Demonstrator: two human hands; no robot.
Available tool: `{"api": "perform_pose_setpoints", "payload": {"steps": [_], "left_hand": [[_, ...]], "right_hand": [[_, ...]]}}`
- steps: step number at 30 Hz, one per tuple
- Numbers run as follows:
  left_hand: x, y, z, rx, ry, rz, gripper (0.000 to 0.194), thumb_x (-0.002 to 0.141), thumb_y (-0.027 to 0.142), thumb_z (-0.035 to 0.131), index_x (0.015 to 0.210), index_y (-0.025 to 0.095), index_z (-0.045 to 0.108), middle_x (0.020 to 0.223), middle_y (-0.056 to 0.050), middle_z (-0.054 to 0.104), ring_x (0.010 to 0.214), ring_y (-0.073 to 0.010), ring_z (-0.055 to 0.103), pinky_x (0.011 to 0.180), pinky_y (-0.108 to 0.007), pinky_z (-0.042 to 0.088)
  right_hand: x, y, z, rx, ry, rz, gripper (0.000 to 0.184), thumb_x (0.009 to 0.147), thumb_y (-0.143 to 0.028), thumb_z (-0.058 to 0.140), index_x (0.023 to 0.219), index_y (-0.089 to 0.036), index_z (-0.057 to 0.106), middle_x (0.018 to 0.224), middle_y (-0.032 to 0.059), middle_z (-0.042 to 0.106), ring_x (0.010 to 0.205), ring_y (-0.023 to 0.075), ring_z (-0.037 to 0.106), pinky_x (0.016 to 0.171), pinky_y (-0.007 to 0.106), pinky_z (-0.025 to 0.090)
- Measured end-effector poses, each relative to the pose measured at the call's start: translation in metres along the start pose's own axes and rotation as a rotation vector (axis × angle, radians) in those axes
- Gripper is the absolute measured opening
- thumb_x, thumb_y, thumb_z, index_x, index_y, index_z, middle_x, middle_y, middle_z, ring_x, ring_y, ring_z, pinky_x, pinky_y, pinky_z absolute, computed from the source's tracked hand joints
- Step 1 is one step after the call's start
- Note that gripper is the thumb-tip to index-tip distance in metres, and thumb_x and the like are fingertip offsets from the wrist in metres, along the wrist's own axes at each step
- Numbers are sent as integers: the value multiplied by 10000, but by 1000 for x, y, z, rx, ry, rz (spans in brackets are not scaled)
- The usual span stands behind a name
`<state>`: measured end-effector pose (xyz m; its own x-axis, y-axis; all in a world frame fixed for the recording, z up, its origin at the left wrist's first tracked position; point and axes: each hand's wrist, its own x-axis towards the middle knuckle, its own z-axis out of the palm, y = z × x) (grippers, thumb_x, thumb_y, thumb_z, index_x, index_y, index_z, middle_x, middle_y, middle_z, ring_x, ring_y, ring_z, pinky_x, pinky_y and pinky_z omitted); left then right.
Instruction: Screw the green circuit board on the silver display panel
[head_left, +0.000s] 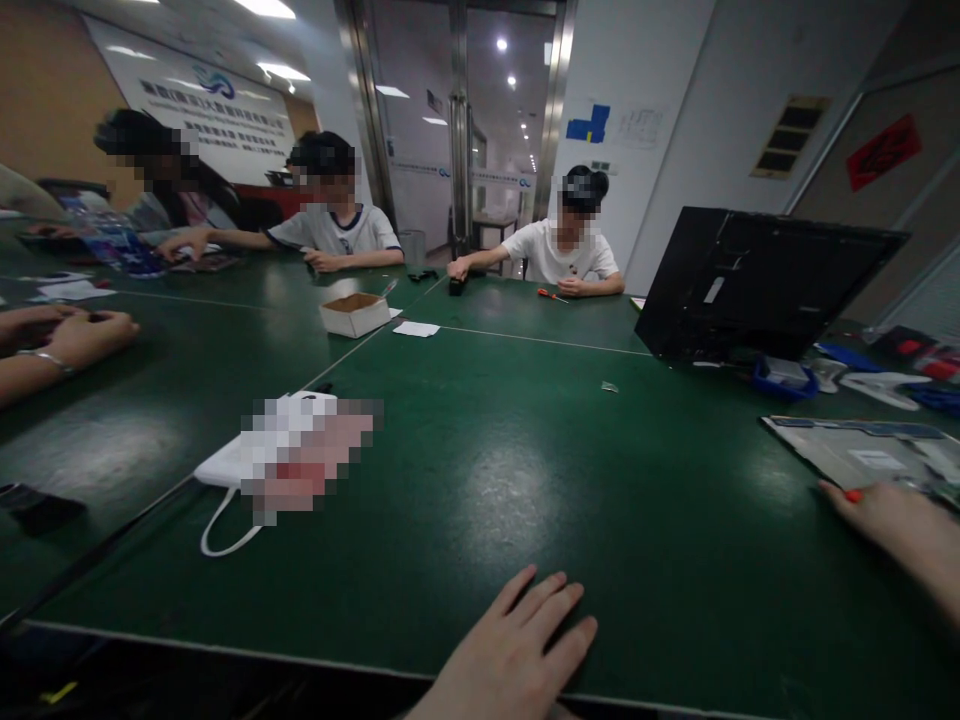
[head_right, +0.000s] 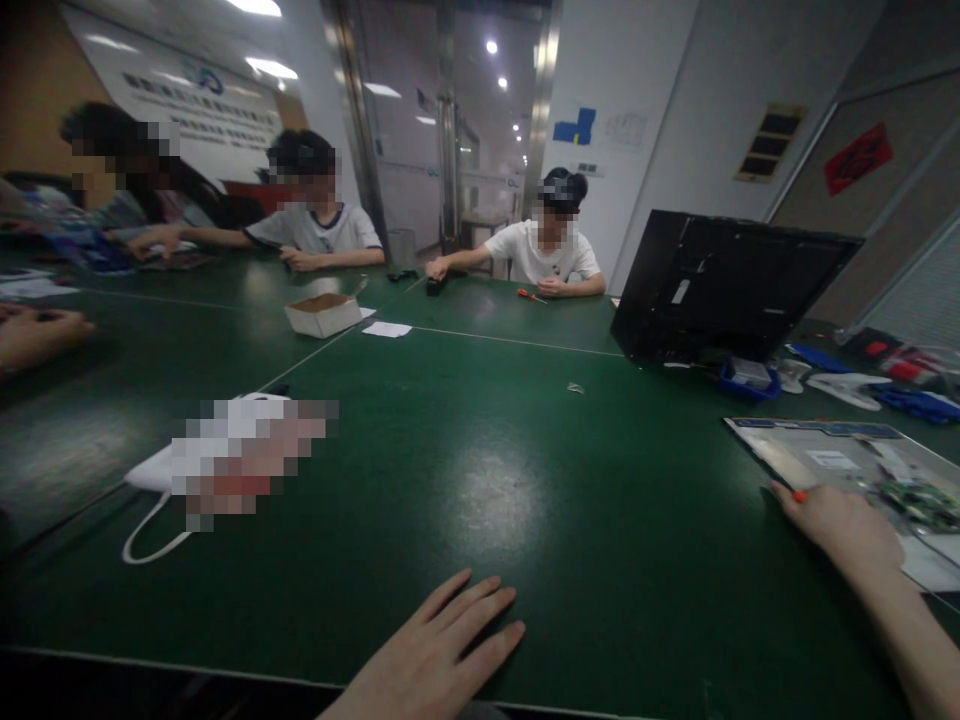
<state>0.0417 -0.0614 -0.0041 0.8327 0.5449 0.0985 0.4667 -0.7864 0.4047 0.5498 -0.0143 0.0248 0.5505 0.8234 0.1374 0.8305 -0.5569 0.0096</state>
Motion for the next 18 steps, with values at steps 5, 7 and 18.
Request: {"api": "perform_pose_setpoints", "payload": {"steps": [5, 7, 18], "left_hand": [[-10, -1, -22, -23, 20, -133, 555, 945, 485, 619, 1460, 305, 516, 1538, -56, 490, 1407, -309, 467, 1173, -522, 379], [-11, -4, -29, -17, 71, -204, 529, 962, 439, 597, 1468, 318, 504, 1537, -45, 493, 1419, -307, 450, 1179, -536, 373], [-7, -37, -37, 18, 257, -378, 541, 1032, 477, 339, 1487, 214, 467, 1508, -103, 519, 1404, -283, 463, 1201, -519, 325]], "right_hand": [[-60, -70, -9, 2, -168, -161, 574, 949, -548, 376, 570, -212, 648, 615, 193, 680, 628, 340, 713, 606, 440, 536], [-87, -98, -8, -14, -127, -260, 544, 923, -594, 402, 683, -197, 686, 631, 164, 698, 665, 351, 725, 608, 433, 545], [-242, -264, -29, 234, -287, -704, 709, 891, -549, 552, 1421, -80, 539, 1397, 286, 585, 925, 369, 754, 722, 446, 604]]}}
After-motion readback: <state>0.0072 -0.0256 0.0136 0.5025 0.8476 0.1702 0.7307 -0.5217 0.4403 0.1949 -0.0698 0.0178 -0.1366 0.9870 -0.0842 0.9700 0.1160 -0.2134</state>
